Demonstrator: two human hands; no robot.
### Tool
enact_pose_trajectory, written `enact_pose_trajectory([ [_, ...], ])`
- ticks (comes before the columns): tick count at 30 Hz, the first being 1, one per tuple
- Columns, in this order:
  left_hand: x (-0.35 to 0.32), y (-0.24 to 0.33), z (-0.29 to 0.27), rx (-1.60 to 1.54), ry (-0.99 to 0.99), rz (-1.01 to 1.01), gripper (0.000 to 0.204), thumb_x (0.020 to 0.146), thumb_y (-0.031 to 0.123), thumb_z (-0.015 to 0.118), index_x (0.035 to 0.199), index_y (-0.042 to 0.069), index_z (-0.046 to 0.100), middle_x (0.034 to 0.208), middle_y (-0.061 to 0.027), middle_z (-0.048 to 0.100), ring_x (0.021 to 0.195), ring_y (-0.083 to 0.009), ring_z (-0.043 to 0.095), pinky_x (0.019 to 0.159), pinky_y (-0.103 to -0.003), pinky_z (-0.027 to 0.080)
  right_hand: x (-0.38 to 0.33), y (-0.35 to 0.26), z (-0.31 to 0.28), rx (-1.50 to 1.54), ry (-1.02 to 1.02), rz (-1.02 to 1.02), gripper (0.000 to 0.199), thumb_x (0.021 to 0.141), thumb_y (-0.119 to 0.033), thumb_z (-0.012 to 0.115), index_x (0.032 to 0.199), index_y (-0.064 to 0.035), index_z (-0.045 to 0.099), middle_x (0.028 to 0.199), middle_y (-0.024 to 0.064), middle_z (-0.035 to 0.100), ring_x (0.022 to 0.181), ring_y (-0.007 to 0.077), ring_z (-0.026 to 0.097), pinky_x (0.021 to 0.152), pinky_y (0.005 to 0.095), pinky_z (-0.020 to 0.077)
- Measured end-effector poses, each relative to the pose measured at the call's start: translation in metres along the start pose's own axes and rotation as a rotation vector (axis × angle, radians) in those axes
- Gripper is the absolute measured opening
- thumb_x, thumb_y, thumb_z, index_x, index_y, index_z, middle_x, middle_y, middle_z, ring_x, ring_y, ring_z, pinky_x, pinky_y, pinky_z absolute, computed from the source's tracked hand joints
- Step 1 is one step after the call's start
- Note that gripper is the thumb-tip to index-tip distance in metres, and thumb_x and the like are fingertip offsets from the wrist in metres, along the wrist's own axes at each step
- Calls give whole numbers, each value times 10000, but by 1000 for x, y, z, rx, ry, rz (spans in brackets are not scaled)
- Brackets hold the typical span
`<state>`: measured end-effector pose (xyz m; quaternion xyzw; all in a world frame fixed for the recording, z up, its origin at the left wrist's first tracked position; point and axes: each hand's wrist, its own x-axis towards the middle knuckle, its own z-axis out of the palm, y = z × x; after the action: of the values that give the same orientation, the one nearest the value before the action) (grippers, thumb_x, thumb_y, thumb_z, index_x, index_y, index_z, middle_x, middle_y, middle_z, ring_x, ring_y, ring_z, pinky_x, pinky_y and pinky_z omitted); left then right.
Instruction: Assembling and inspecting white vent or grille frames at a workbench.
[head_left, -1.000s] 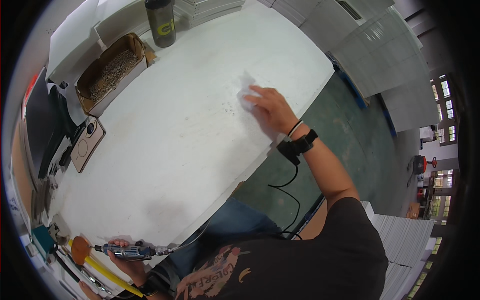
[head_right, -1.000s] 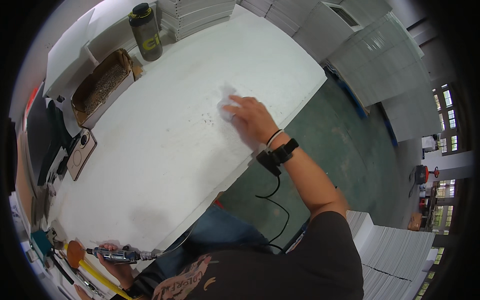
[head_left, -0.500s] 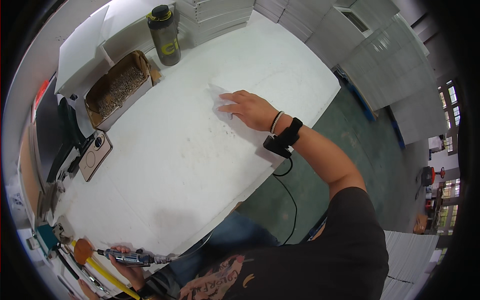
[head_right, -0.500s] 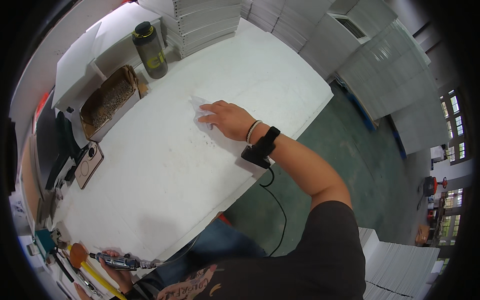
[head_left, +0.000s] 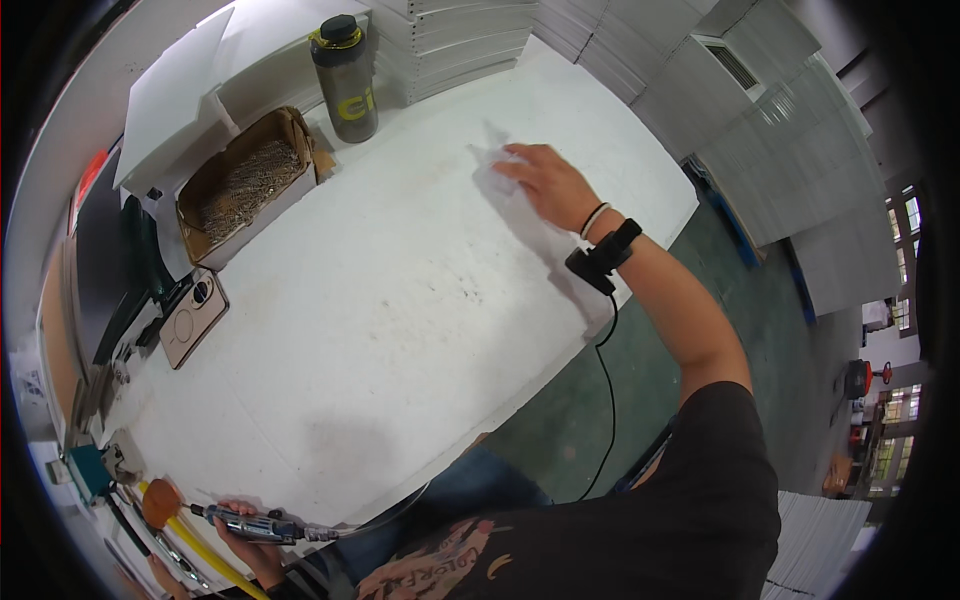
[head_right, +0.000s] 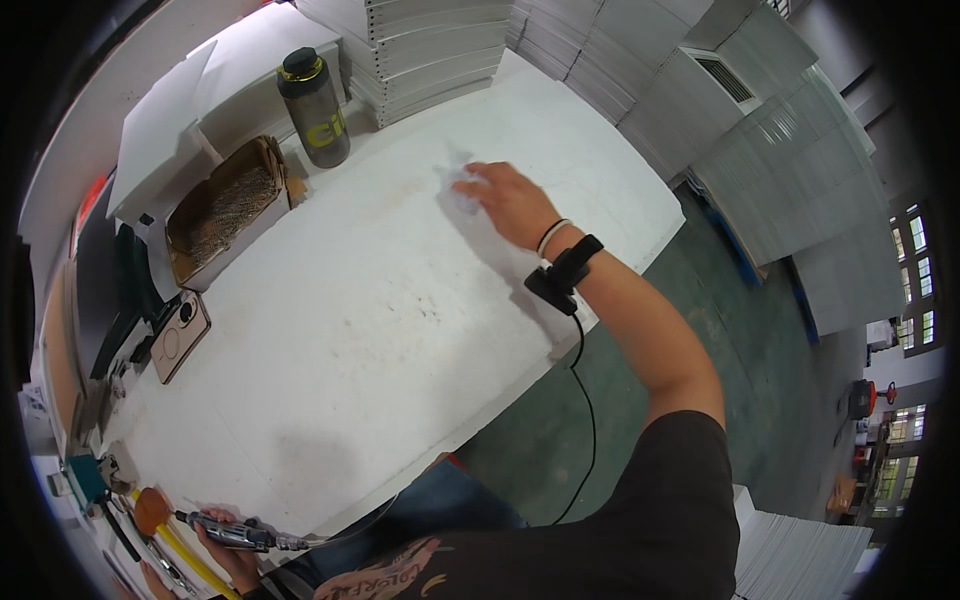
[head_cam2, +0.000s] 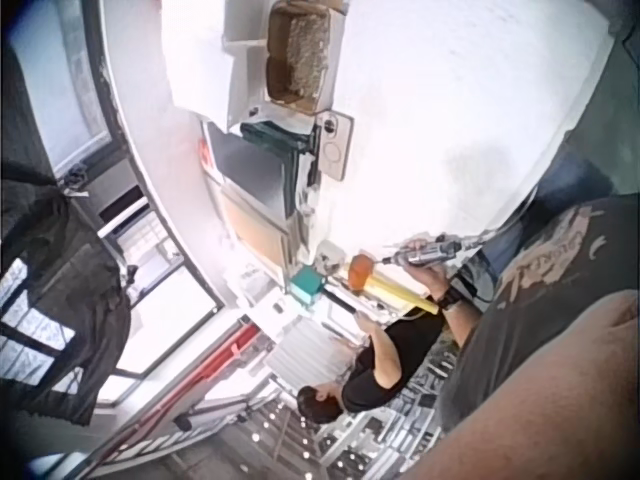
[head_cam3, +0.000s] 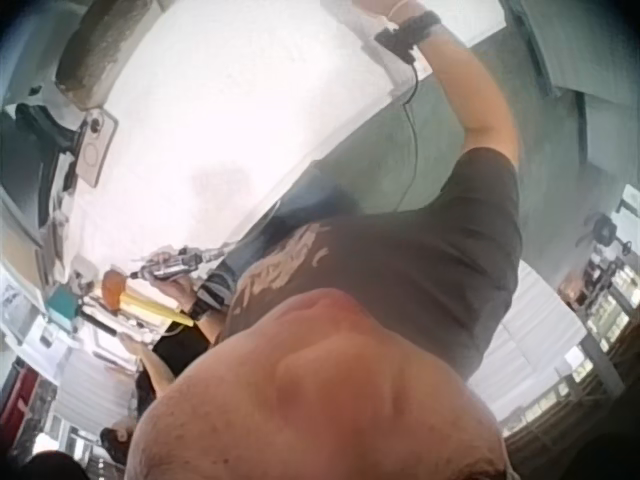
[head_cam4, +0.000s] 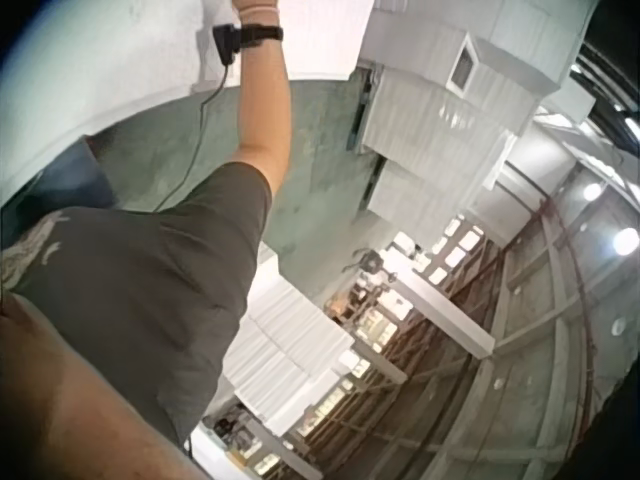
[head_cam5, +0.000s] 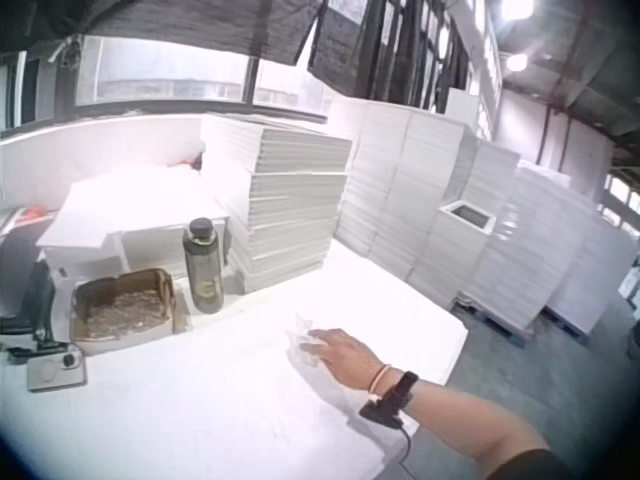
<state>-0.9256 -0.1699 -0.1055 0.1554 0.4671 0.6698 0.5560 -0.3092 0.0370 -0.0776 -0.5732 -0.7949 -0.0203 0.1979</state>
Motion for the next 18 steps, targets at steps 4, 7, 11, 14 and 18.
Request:
enact_pose_trajectory([
  [4, 6, -3, -10, -12, 60, -5, 282, 932, 300, 450, 1055, 47, 430, 842, -47, 442, 750, -134, 456, 724, -252, 426, 12, 19, 11, 61, -112, -4, 352, 829, -22, 529, 1147, -163, 579, 1279, 61, 481, 1123, 273, 468, 970, 338, 402],
  [7, 4, -5, -3, -4, 55, -6, 280, 933, 298, 446, 1060, 50, 431, 847, -46, 444, 749, -133, 455, 723, -254, 426, -40, 130, -19, -344, 7, 499, 421, 800, 45, 434, 1162, -120, 572, 1233, 159, 517, 1129, 305, 483, 986, 360, 381],
  [11, 0, -1, 5, -8, 68, -26, 281, 932, 302, 447, 1059, 52, 433, 846, -44, 444, 748, -134, 455, 722, -256, 425, -88, 192, -61, -469, 98, 1140, 354, 775, -104, 558, 1127, -87, 589, 1059, 159, 613, 1005, 330, 565, 908, 400, 422],
  [14, 5, 0, -2, -24, 55, -35, 279, 930, 304, 450, 1060, 57, 434, 847, -42, 445, 751, -134, 457, 722, -257, 425, -41, 156, -41, -322, 251, 683, 383, 768, -59, 554, 1148, -94, 571, 1046, 153, 614, 1007, 339, 552, 912, 407, 417],
  [18, 3, -1, -3, -40, 10, -34, 277, 930, 305, 451, 1062, 62, 434, 854, -42, 445, 763, -134, 457, 726, -259, 428, 51, 20, 15, -33, 227, 9, 345, 801, -27, 522, 1122, -135, 583, 1198, 130, 521, 1046, 317, 502, 904, 365, 433],
])
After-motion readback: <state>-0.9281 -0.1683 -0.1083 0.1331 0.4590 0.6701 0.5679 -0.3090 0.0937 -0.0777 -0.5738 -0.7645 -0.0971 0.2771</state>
